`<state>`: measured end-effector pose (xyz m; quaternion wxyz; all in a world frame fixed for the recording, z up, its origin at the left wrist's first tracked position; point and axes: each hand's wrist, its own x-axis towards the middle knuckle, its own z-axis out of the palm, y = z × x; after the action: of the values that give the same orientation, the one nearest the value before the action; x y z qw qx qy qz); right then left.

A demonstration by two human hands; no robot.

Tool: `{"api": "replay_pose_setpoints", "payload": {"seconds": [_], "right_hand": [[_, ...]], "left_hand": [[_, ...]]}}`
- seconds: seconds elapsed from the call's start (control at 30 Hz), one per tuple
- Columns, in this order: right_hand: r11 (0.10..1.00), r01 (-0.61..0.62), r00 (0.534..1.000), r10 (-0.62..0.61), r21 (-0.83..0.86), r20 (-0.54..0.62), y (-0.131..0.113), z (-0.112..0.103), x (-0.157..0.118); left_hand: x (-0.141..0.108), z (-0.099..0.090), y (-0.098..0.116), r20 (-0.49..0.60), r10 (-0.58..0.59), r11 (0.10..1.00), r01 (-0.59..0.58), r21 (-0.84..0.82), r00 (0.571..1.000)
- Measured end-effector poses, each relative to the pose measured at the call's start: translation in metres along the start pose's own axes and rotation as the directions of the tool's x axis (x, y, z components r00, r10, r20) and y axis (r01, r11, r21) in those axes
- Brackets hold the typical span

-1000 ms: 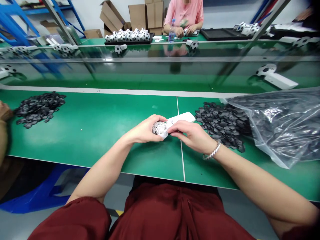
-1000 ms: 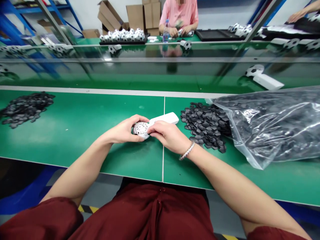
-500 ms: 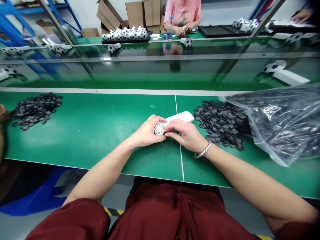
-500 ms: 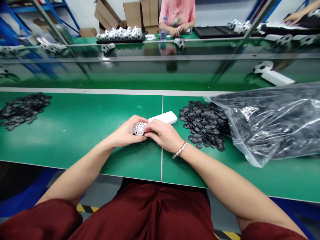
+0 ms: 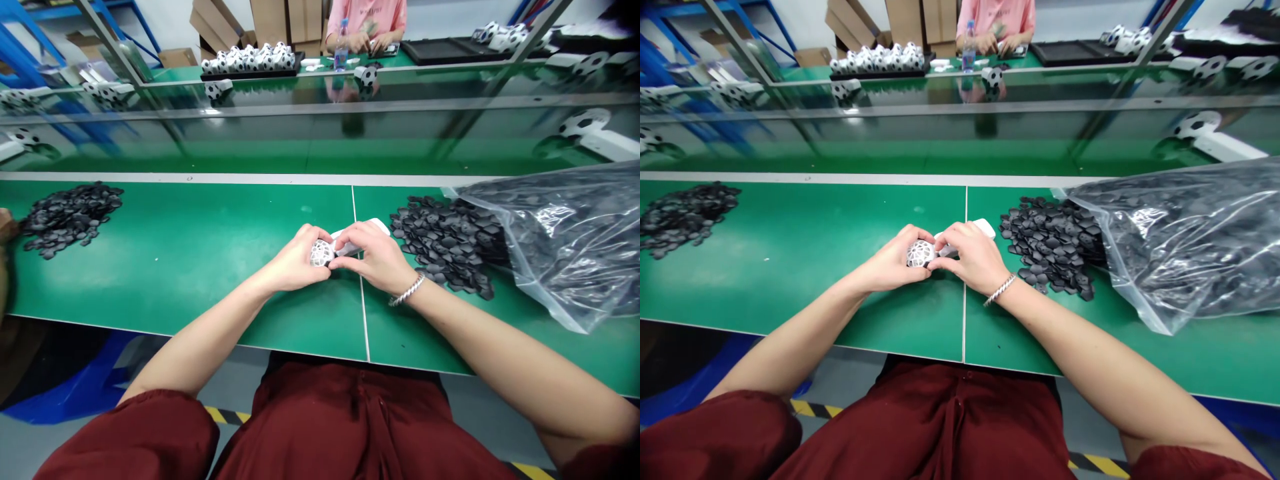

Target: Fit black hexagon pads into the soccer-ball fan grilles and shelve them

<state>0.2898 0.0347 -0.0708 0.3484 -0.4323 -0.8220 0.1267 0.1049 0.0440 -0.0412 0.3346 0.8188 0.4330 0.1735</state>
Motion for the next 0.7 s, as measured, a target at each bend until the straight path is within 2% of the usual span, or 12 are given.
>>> {"api": "replay_pose_setpoints", "payload": {"seconds": [0.27,0.4,0.57,0.7], "right_hand": [[0.999,0.024,1.000,-0.023,-0.043,0.015,0.000,0.002,0.008],[0.996,0.056,0.998,-0.056,0.066,-0.003,0.000,-0.010,-0.006],[0.999,-0.012,0.986,0.018,0.036,-0.167,0.007,-0.036,-0.030],[0.999,0.001,0.944,-0.014,-0.038,-0.330,0.010,-0.045,-0.036]], "left_hand": [[0.004,-0.005,-0.006,-0.004,0.011,0.999,-0.011,-0.037,1.000],[0.004,-0.011,-0.013,0.047,0.028,0.996,-0.024,-0.084,0.999],[0.004,-0.017,-0.018,0.116,0.017,0.998,-0.011,-0.054,0.993],[0.005,-0.025,-0.021,0.151,-0.015,0.998,0.025,-0.063,0.988]]}}
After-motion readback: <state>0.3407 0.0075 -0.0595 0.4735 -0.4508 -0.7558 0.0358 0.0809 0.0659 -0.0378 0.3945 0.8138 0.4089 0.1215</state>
